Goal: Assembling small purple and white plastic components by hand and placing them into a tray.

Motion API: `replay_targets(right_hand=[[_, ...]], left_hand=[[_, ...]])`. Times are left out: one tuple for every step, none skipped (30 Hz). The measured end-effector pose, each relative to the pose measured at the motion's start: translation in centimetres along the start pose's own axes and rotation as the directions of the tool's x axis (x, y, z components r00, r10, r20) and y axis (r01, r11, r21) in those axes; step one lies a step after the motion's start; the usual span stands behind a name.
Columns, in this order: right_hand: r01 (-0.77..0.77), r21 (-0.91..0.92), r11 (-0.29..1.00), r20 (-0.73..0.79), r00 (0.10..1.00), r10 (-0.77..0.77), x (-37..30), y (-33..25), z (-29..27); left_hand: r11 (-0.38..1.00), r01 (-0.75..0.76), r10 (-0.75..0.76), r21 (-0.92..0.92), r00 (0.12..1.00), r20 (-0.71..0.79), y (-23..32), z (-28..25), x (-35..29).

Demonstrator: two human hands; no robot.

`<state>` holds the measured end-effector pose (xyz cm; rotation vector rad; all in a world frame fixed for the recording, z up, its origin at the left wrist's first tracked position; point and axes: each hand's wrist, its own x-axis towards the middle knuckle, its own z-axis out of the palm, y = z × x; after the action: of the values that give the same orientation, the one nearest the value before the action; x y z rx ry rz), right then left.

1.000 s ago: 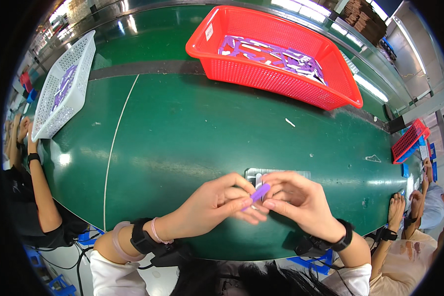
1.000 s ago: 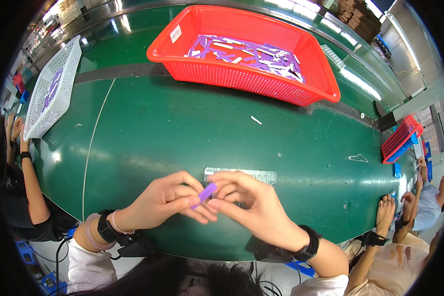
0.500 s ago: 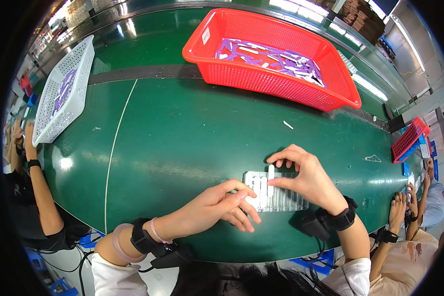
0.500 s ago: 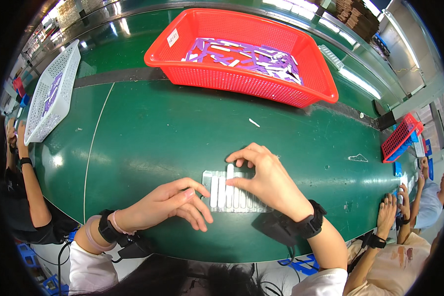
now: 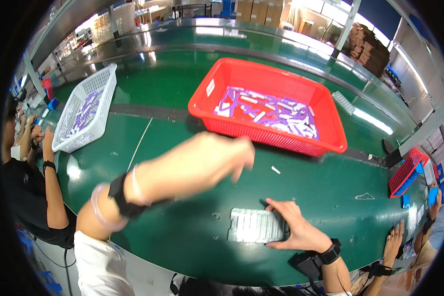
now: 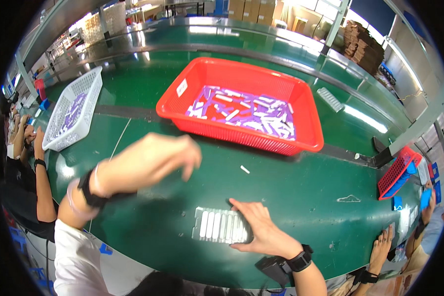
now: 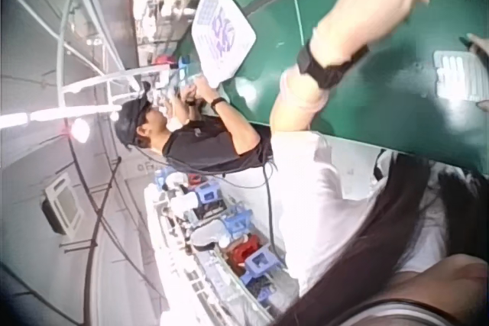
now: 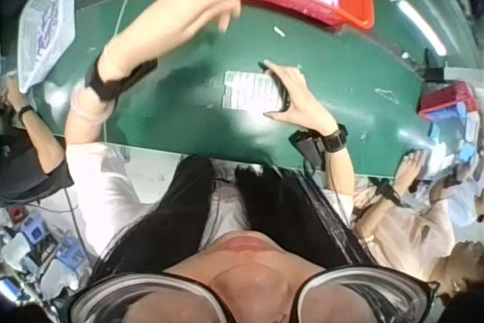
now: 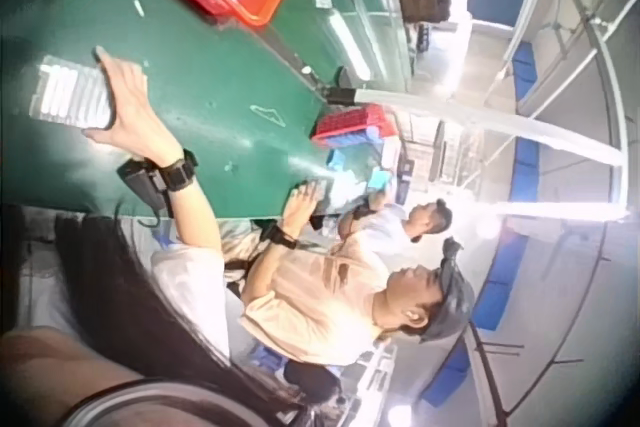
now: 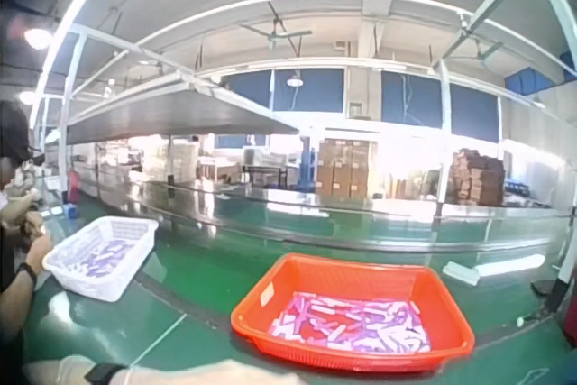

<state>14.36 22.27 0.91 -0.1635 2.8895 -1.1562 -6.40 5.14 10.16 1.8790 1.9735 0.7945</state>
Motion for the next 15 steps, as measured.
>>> replay_targets(right_hand=[[0.026,0.021,0.999,-0.012,1.000,-0.026,0.2,0.1,0.3],[0.022,0.016,1.000,-0.028,0.999,-0.021,-0.1,-0.1,0.3],[0.051,0.027,0.998,-0.027,0.998,-0.050,0.2,0.0,0.7],[0.063,0.030,0.998,-0.033,0.997,-0.062,0.1,0.0,0.8],[0.063,0.030,0.998,-0.026,0.998,-0.062,0.2,0.2,1.0],[0.056,0.038,0.998,-0.024,0.998,-0.055,0.1,0.4,1.0],[0.067,0.043,0.997,-0.022,0.998,-0.066,0.0,0.6,1.1],[0.079,0.049,0.996,-0.017,0.997,-0.078,0.0,0.8,1.1],[0.062,0.041,0.997,-0.049,0.997,-0.060,-0.2,0.9,0.8],[0.077,0.044,0.996,-0.046,0.996,-0.075,-0.2,1.0,1.0],[0.094,0.049,0.994,-0.041,0.995,-0.092,-0.3,1.0,1.1],[0.102,0.068,0.992,-0.049,0.994,-0.099,0.0,1.3,1.3],[0.089,0.055,0.995,-0.042,0.995,-0.087,-0.1,1.3,1.2],[0.078,0.042,0.996,-0.032,0.997,-0.077,-0.1,1.3,1.1],[0.075,0.049,0.996,-0.036,0.997,-0.073,-0.3,1.5,1.0]], left_hand=[[0.966,-0.113,0.148,0.233,0.979,-0.137,-1.6,-0.7,1.8],[0.865,-0.215,0.345,0.454,0.911,-0.227,-3.3,-1.3,4.3],[0.823,-0.148,0.279,0.549,0.946,-0.163,-5.2,-2.1,5.9],[0.767,-0.103,0.217,0.633,0.970,-0.105,-7.1,-2.7,7.6],[0.738,-0.022,0.032,0.674,1.000,-0.002,-9.8,-2.7,8.9],[0.690,0.044,-0.159,0.723,0.983,0.093,-9.9,-3.0,10.3],[0.625,0.161,-0.447,0.764,0.876,0.181,-9.8,-3.1,11.6],[0.521,0.255,-0.697,0.814,0.678,0.234,-9.8,-3.2,12.8],[0.528,0.246,-0.694,0.813,0.677,0.246,-9.4,-2.6,13.8],[0.528,0.247,-0.704,0.813,0.663,0.256,-9.7,-2.0,13.8],[0.619,0.155,-0.626,0.770,0.689,0.365,-11.7,-1.0,14.5],[0.657,0.168,-0.548,0.735,0.776,0.313,-13.2,0.1,14.1],[0.672,0.123,-0.506,0.730,0.796,0.332,-13.2,0.6,14.3],[0.685,0.080,-0.465,0.724,0.813,0.350,-13.2,1.1,14.7],[0.692,0.006,-0.418,0.722,0.819,0.393,-11.6,1.0,15.0]])
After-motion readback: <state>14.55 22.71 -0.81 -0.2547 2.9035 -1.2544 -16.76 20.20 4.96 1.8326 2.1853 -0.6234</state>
